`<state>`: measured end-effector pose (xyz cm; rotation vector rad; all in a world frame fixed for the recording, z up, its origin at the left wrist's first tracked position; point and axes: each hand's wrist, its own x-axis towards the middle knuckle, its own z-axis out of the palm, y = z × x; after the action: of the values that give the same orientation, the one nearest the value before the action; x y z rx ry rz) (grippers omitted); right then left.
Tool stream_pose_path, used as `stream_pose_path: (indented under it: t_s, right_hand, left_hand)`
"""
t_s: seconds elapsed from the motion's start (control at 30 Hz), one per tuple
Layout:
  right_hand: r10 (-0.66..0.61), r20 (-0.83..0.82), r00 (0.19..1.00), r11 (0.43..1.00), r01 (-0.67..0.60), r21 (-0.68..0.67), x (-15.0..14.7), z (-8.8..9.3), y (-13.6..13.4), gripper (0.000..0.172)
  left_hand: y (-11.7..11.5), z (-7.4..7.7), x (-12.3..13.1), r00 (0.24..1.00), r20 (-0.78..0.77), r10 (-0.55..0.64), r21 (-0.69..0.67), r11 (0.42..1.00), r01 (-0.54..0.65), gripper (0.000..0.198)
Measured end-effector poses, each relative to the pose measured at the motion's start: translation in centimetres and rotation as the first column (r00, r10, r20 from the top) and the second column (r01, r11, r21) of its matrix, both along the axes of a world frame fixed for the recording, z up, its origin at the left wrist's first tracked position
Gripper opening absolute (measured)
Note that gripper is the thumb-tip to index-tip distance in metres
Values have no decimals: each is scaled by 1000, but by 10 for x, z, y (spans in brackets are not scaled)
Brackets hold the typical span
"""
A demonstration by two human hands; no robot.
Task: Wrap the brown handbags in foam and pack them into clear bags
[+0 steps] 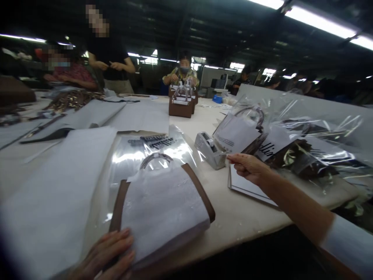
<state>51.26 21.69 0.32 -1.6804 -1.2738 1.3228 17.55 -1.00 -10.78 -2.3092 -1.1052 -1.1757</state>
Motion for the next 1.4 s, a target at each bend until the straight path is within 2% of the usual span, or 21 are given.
stream_pose_path:
  t_s: [0.07,0.13,0.2,0.23,0.3,0.43,0.7,0.9,1.03,1.13,1.23,1.3,1.33,1.37,1.4]
  right_hand:
    - [176,-201,964,977,-196,-87,-29,19,-48,17]
    - [319,-370,873,874,-422,-240,-63,28,-100,24]
    - [382,-484,788,765,-563,-312,-96,26,-142,26]
    - [394,-509,765,730,-597,-333,-111,22,-157,26]
    - [403,-507,762,705,-611,-360,-133,11,-173,27]
    - [423,-387,819,716,-564,-411,-151,-5,-173,28]
    - [431,-223,874,723,-482,-494,-156,-8,-179,29]
    - [338,-285,897,762,-439,-477,-142,-20,-198,29]
    - [233,-324,917,834,-360,-418,-140,-26,-210,33]
    - [146,-374,916,890,-286,-355,-140,-38,-217,41]
    - [84,-394,915,880,-254,-402,-132,-54,-228,42]
    - [126,-386,914,831,-310,-462,-122,-59,-234,35]
    - [202,-357,912,821,-356,-447,-116,-57,-235,29]
    - [318,-288,903,833,-411,-371,-111,-52,-233,23]
    - [448,-162,879,853,-475,-217,-106,-44,-228,18]
  left_hand:
    - [-4,14,5,1000,18,-5,-46,999,5,18]
    - [-8,21,8,999,44,21,-86,996,-17,19]
    - [-12,21,9,998,65,16,-101,995,-10,21]
    - [-13,19,8,998,70,4,-103,995,3,23]
    - [-15,13,6,997,76,-27,-87,996,34,26]
    - [-11,10,5,995,87,-56,-44,997,60,29]
    - [-3,20,6,995,37,-87,-89,992,90,16]
    - [-2,20,7,994,56,-96,-137,985,103,11]
    - [-2,22,7,995,43,-93,-124,988,97,15]
    - [-4,24,5,994,-10,-108,-123,987,106,20]
    - [-7,25,1,985,-103,-136,-172,978,117,25]
    - [-9,25,0,977,-159,-139,-208,973,104,30]
    - [-9,25,-1,974,-181,-139,-217,971,98,31]
    - [-10,24,-1,970,-197,-140,-219,971,95,31]
    - [-10,24,0,968,-208,-139,-216,972,93,30]
